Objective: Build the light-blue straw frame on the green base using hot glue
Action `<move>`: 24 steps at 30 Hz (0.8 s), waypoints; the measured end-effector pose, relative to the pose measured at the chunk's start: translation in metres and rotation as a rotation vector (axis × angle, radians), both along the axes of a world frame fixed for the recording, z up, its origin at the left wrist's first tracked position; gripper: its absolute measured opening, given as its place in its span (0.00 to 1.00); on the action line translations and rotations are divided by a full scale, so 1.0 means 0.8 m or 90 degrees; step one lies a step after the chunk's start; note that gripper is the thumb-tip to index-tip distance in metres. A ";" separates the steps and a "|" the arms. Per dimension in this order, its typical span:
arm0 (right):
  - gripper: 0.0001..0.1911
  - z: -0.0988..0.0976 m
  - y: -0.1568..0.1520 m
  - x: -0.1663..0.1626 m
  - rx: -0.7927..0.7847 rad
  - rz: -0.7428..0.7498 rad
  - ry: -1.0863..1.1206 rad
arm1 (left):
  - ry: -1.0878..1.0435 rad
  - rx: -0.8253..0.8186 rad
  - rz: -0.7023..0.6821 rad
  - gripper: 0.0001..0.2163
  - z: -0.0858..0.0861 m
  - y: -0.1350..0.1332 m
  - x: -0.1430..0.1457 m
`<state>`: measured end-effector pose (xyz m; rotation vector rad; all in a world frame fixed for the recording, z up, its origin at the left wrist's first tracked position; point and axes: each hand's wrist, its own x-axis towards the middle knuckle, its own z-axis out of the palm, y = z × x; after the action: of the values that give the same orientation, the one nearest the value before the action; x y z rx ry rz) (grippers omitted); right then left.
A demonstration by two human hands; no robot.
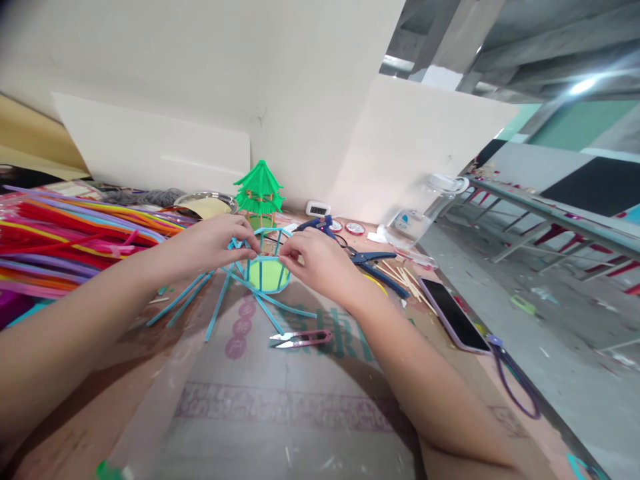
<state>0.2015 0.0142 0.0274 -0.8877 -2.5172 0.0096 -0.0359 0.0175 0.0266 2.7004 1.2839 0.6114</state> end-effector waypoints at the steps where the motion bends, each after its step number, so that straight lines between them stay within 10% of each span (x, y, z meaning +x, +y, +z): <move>1: 0.05 0.001 -0.001 0.000 -0.001 -0.003 -0.002 | 0.001 -0.001 -0.001 0.08 0.001 0.000 0.000; 24: 0.04 -0.002 0.003 0.001 -0.015 -0.001 0.005 | -0.026 0.097 -0.014 0.10 -0.004 -0.019 0.027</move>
<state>0.2021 0.0169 0.0257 -0.8974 -2.5139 0.0419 -0.0145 0.0020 0.0230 2.8009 1.2449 0.7883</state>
